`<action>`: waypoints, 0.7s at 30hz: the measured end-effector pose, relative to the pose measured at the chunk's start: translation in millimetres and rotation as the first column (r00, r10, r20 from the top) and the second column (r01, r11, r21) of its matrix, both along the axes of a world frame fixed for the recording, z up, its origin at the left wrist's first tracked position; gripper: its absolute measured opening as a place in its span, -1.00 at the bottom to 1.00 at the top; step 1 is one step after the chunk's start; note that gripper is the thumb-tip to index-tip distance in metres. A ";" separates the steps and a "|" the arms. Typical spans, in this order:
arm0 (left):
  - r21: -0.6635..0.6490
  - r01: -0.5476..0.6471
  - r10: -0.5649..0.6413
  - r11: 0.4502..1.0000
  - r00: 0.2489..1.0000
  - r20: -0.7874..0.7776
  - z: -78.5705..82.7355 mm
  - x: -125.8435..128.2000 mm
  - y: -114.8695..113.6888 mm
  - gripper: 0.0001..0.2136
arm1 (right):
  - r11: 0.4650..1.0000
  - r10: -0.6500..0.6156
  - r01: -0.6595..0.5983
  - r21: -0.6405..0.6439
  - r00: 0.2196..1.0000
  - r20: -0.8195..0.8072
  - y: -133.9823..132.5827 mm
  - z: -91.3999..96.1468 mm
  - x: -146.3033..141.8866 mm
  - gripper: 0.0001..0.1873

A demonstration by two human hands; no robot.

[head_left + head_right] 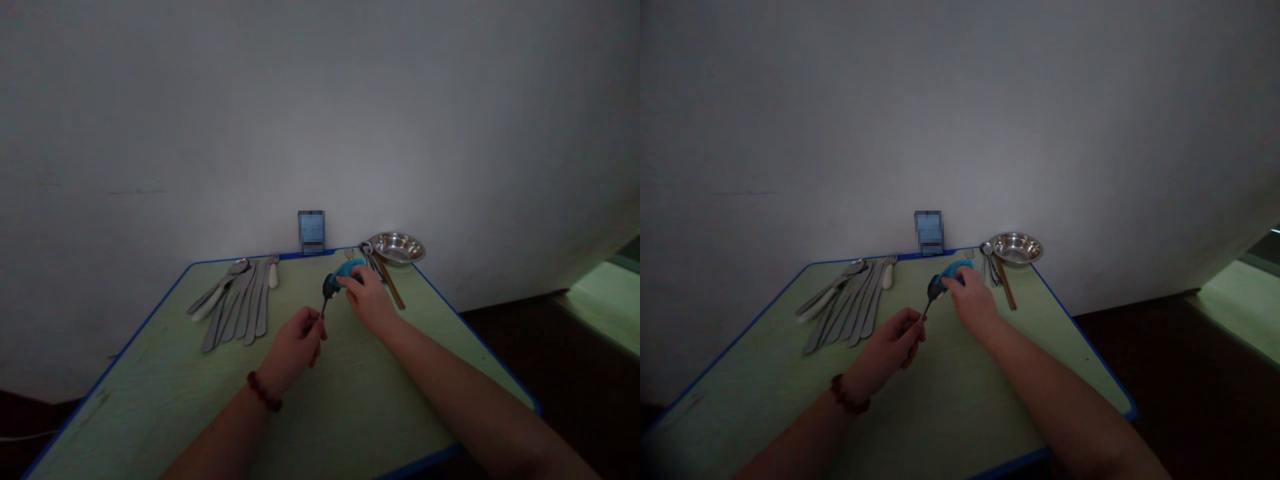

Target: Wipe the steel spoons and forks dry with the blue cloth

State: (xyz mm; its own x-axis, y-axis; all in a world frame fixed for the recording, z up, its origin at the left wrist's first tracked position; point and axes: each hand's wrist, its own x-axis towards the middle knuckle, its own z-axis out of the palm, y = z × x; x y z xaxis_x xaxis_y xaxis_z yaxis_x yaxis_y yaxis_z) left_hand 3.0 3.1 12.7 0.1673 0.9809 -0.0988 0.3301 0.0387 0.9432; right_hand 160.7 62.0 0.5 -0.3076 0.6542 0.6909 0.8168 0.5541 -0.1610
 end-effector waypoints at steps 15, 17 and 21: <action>0.005 0.028 -0.028 1.000 0.999 -0.037 -0.6 -0.6 0.5 -0.87 | 0.998 0.059 -0.060 0.013 0.996 0.061 -2.3 1.7 -0.7 -0.72; 0.010 0.022 -0.022 1.000 0.999 -0.037 -0.6 -0.7 0.8 -0.87 | 0.997 0.076 -0.076 0.004 0.994 0.076 -3.6 2.3 -0.9 -0.72; 0.027 0.016 -0.015 1.000 0.999 -0.032 -1.9 -1.6 1.8 -0.88 | 0.995 0.097 -0.099 0.006 0.990 0.100 -5.4 0.8 -2.0 -0.73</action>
State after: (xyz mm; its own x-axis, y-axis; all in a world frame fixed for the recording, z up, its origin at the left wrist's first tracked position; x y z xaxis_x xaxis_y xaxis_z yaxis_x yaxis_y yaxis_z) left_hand 1.4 5.0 10.8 0.1799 0.9806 -0.0777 0.3607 0.0077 0.9327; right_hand 158.7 56.5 1.2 -0.4374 0.6102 0.6605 0.7701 0.6335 -0.0753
